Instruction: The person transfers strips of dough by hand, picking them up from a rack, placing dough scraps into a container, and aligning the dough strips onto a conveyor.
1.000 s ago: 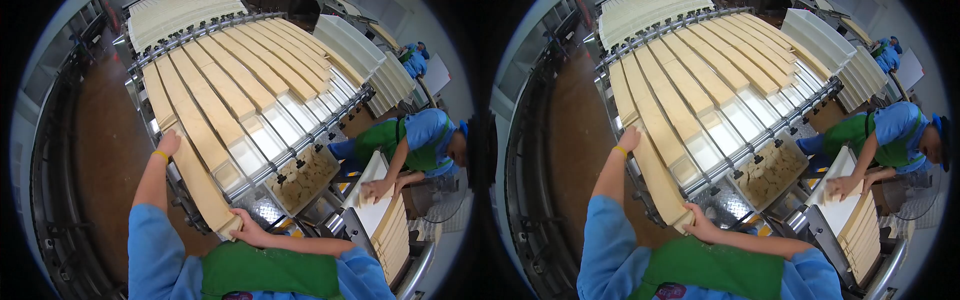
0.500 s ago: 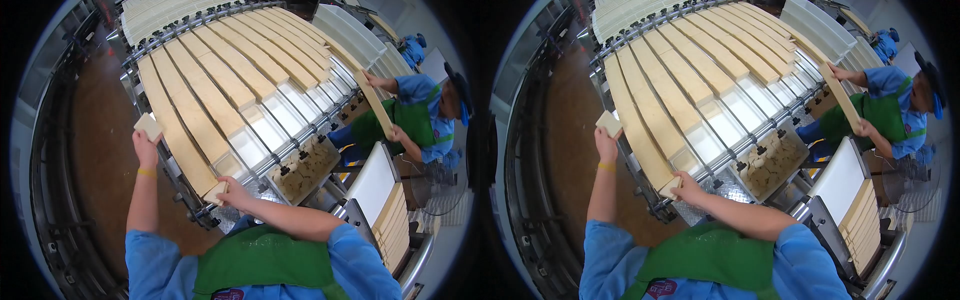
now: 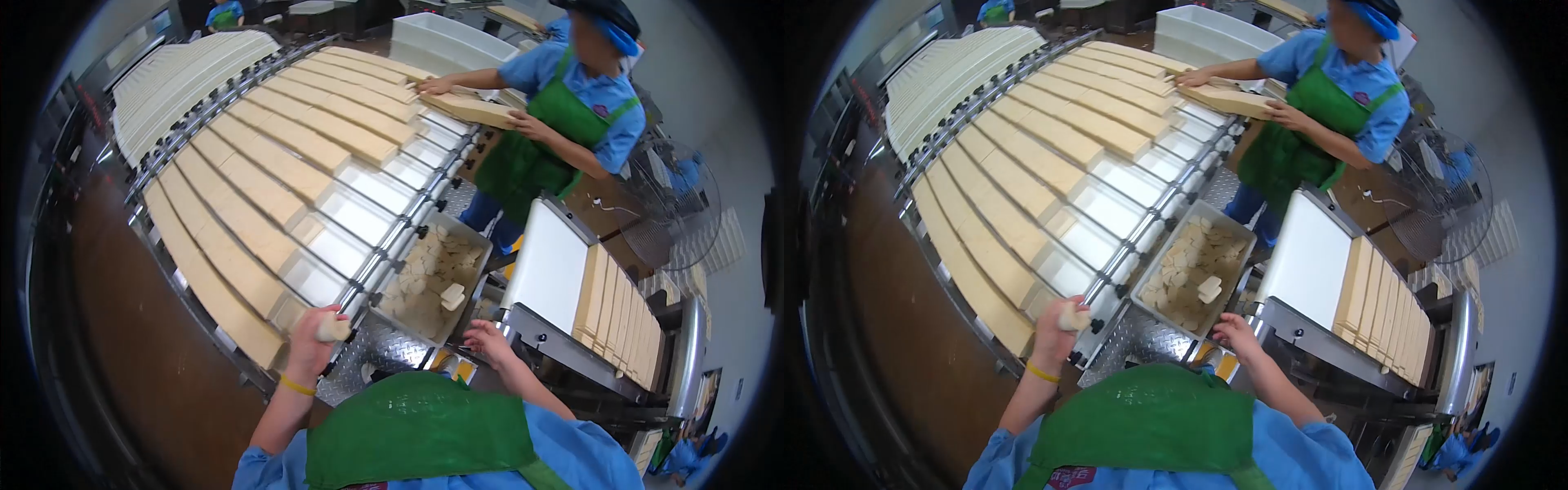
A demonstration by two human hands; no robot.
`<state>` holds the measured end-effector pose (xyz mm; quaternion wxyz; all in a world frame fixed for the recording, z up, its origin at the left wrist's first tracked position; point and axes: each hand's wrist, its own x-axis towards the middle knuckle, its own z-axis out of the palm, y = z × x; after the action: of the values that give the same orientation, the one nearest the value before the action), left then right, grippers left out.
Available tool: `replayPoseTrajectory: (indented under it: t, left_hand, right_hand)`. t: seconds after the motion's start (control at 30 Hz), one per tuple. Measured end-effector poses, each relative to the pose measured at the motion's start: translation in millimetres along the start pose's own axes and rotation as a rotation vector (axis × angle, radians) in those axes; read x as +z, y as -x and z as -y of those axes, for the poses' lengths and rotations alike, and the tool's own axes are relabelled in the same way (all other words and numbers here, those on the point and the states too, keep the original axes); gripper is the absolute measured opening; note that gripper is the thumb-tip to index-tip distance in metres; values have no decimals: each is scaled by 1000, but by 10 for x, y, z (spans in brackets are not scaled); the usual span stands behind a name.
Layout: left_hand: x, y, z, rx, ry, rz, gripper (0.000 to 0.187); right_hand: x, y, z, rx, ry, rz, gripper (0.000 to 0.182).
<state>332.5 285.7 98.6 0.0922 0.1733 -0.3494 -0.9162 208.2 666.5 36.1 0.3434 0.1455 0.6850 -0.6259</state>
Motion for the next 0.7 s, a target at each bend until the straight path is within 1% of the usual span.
replayPoseTrajectory:
  t: [0.03, 0.07, 0.13, 0.17, 0.23, 0.3, 0.33, 0.4, 0.47, 0.53, 0.57, 0.63, 0.7]
  left_hand:
    - [225, -65, 127, -56, 43, 33, 17]
    - [352, -167, 294, -96, -15, 75, 15]
    - [601, -339, 624, -207, -37, 122, 15]
    - [652, -446, 789, -294, -58, 113, 17]
    - [735, -691, 1125, -465, -106, 89, 20]
    - [896, -935, 1425, -501, -27, -16, 27]
    - [1099, -1021, 1509, -520, 9, -71, 31]
    - [1345, -1189, 1692, -420, 1, -103, 40]
    - [1374, -1485, 1947, -527, -108, -173, 44]
    - [1776, -1535, 2131, -522, -241, -276, 40]
    - [1842, -1593, 2245, -579, -230, -215, 28]
    - [2095, -1655, 2523, -611, -349, -107, 22]
    - [2380, -1706, 2792, -634, -445, -23, 18]
  right_hand:
    - [-136, 46, -109, 29, -93, -3, 39]
    - [-239, 81, -230, 5, -56, -39, 35]
    - [-362, 210, -337, 12, -98, -47, 33]
    - [-438, 260, -359, -6, -102, -14, 29]
    - [-581, 316, -410, -29, -106, -35, 25]
    - [-803, 370, -450, -61, -116, -50, 23]
    - [-949, 411, -439, -79, -120, -63, 23]
    - [-1267, 383, -569, -102, -121, -101, 20]
    - [-1617, 375, -692, -143, -221, -172, 18]
    - [-2054, 336, -850, -176, -218, -292, 27]
    - [-2221, 337, -931, -220, -255, -437, 31]
    - [-2545, 309, -1021, -310, -317, -714, 40]
    - [-2853, 257, -1061, -267, -417, -833, 46]
